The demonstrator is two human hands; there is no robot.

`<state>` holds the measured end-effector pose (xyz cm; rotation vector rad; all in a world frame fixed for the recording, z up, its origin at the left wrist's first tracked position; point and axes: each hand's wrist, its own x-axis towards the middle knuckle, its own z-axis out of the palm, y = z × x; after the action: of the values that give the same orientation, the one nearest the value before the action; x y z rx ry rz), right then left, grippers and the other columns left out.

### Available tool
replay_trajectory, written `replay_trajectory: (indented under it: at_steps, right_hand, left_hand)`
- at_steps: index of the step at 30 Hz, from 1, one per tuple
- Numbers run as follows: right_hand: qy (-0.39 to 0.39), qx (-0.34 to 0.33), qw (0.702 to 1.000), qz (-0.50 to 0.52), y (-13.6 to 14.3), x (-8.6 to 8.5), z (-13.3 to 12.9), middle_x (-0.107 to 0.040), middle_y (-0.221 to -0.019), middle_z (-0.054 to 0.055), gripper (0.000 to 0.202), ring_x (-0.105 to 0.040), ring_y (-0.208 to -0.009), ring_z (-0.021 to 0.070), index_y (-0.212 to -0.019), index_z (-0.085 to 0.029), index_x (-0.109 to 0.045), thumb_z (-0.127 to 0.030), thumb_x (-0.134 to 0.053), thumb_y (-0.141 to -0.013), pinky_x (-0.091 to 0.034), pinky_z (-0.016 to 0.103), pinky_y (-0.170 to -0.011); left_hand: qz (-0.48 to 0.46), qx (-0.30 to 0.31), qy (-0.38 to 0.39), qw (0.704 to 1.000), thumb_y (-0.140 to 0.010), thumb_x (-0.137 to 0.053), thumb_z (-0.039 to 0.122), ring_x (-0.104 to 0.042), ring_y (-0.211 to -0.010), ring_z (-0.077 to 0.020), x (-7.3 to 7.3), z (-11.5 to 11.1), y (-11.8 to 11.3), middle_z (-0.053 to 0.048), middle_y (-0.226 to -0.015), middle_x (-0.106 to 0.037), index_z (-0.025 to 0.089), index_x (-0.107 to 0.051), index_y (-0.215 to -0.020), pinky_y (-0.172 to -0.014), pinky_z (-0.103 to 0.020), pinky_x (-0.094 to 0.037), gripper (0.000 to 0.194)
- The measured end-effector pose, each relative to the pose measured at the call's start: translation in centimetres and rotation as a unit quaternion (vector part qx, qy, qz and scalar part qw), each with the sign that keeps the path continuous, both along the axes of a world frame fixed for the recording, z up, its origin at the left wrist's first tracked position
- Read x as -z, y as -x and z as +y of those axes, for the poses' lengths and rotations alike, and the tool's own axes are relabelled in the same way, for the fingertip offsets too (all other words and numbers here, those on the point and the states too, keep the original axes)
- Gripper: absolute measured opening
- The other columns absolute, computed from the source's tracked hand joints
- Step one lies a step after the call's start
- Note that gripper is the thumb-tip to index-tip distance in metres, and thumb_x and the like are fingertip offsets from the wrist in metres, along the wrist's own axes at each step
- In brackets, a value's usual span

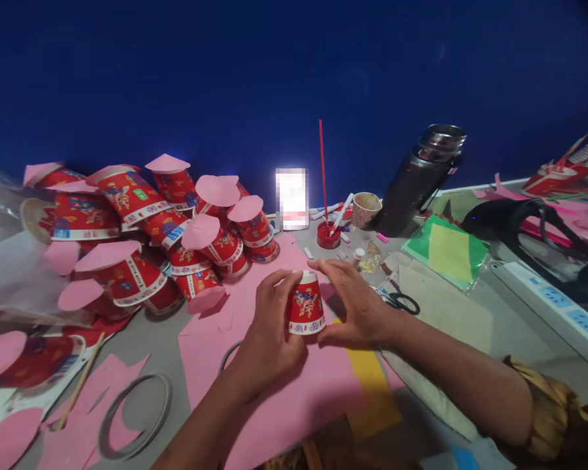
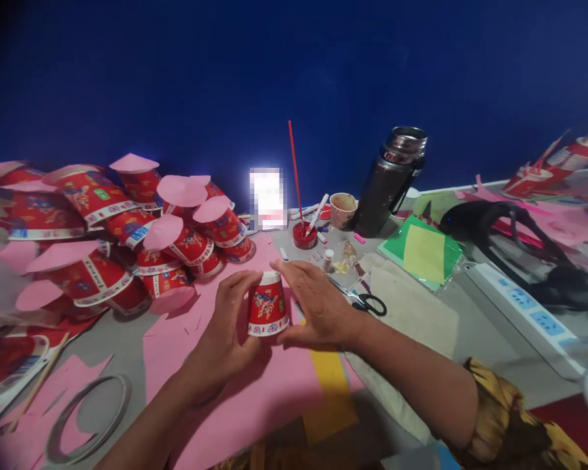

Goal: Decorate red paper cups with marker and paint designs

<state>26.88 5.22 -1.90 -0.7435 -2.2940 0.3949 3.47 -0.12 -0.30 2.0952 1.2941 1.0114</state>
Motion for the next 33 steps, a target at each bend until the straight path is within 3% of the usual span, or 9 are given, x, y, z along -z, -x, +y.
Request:
replay_trajectory:
  at_steps: [5, 9, 13, 17, 20, 22, 26, 29, 33]
  right_hand:
    - [0.011, -0.016, 0.999, 0.040, 0.1, -0.2, -0.4, -0.056, -0.161, 0.021, 0.124, -0.055, -0.147, 0.0391, -0.174, -0.026, -0.019, -0.052, -0.096, -0.080, -0.048, 0.059, -0.123]
    - [0.027, -0.014, 0.996, 0.081, 0.3, 0.5, -0.3, -0.054, -0.163, 0.020, 0.120, -0.055, -0.148, 0.0380, -0.175, -0.027, -0.016, -0.040, -0.093, -0.083, -0.048, 0.057, -0.123]
    - [0.043, -0.023, 0.990, 0.135, 0.3, 1.4, 0.1, -0.055, -0.160, 0.020, 0.131, -0.060, -0.142, 0.0376, -0.176, -0.028, -0.014, -0.048, -0.098, -0.077, -0.054, 0.055, -0.118]
    - [0.015, 0.011, 0.990, 0.139, 0.3, 1.7, 0.4, -0.059, -0.154, 0.020, 0.133, -0.063, -0.136, 0.0388, -0.175, -0.029, -0.017, -0.057, -0.099, -0.074, -0.056, 0.057, -0.114]
    - [-0.039, 0.029, 0.993, 0.104, 0.3, 1.5, 0.3, -0.060, -0.153, 0.021, 0.125, -0.061, -0.137, 0.0412, -0.174, -0.027, -0.020, -0.052, -0.096, -0.078, -0.053, 0.061, -0.114]
    - [-0.064, 0.026, 0.995, 0.078, 0.4, 1.4, 0.2, -0.061, -0.152, 0.021, 0.118, -0.061, -0.136, 0.0413, -0.174, -0.025, -0.020, -0.047, -0.093, -0.083, -0.052, 0.062, -0.115]
    - [-0.073, 0.014, 0.996, 0.053, 0.6, 1.5, 0.0, -0.062, -0.151, 0.021, 0.113, -0.060, -0.135, 0.0408, -0.174, -0.024, -0.019, -0.044, -0.089, -0.087, -0.051, 0.062, -0.115]
    - [-0.063, 0.000, 0.997, 0.046, 0.6, 1.6, 0.1, -0.060, -0.154, 0.021, 0.118, -0.059, -0.137, 0.0406, -0.174, -0.025, -0.018, -0.047, -0.092, -0.085, -0.050, 0.062, -0.116]
    - [-0.012, -0.030, 0.998, 0.055, 0.3, 1.7, 0.7, -0.053, -0.162, 0.021, 0.139, -0.054, -0.147, 0.0413, -0.176, -0.028, -0.011, -0.060, -0.099, -0.073, -0.045, 0.061, -0.123]
  left_hand:
    - [-0.053, 0.007, 0.037, 0.998, -0.072, -0.060, 0.005, -0.045, -0.155, -0.0328, -0.8, 0.0, 0.0, -0.013, -0.159, -0.048, 0.026, -0.047, -0.153, -0.132, -0.054, -0.037, 0.084]
    - [-0.193, 0.017, 0.137, 0.971, -0.075, -0.067, 0.009, -0.046, -0.157, -0.0323, -1.1, -0.1, 0.0, -0.009, -0.166, -0.049, 0.030, -0.047, -0.155, -0.131, -0.050, -0.039, 0.085]
    - [-0.276, 0.036, 0.192, 0.941, -0.078, -0.074, 0.016, -0.045, -0.159, -0.0349, -0.7, 0.3, 0.2, -0.011, -0.168, -0.050, 0.031, -0.046, -0.155, -0.129, -0.051, -0.043, 0.084]
    - [-0.179, 0.038, 0.183, 0.966, -0.077, -0.081, 0.020, -0.035, -0.165, -0.0385, 0.2, 1.0, 1.3, -0.011, -0.175, -0.040, 0.035, -0.037, -0.163, -0.135, -0.062, -0.032, 0.098]
    - [-0.093, 0.030, 0.152, 0.984, -0.076, -0.085, 0.023, -0.025, -0.169, -0.0407, 0.6, 1.2, 2.2, -0.009, -0.181, -0.027, 0.042, -0.025, -0.169, -0.135, -0.068, -0.026, 0.113]
    - [-0.053, 0.026, 0.116, 0.991, -0.078, -0.085, 0.027, -0.024, -0.169, -0.0406, 0.5, 1.1, 2.5, -0.009, -0.182, -0.024, 0.043, -0.022, -0.170, -0.134, -0.069, -0.027, 0.113]
    - [0.016, 0.031, 0.064, 0.997, -0.079, -0.087, 0.031, -0.033, -0.166, -0.0402, 0.1, 1.2, 2.4, -0.012, -0.176, -0.034, 0.038, -0.030, -0.167, -0.133, -0.066, -0.033, 0.105]
    - [0.036, 0.036, 0.054, 0.997, -0.078, -0.082, 0.026, -0.038, -0.163, -0.0408, -0.1, 1.5, 2.3, -0.014, -0.170, -0.043, 0.031, -0.042, -0.160, -0.133, -0.065, -0.033, 0.091]
    - [-0.048, 0.042, 0.106, 0.992, -0.073, -0.077, 0.020, -0.043, -0.160, -0.0398, -0.1, 2.0, 2.2, -0.010, -0.168, -0.049, 0.032, -0.048, -0.156, -0.132, -0.063, -0.037, 0.089]
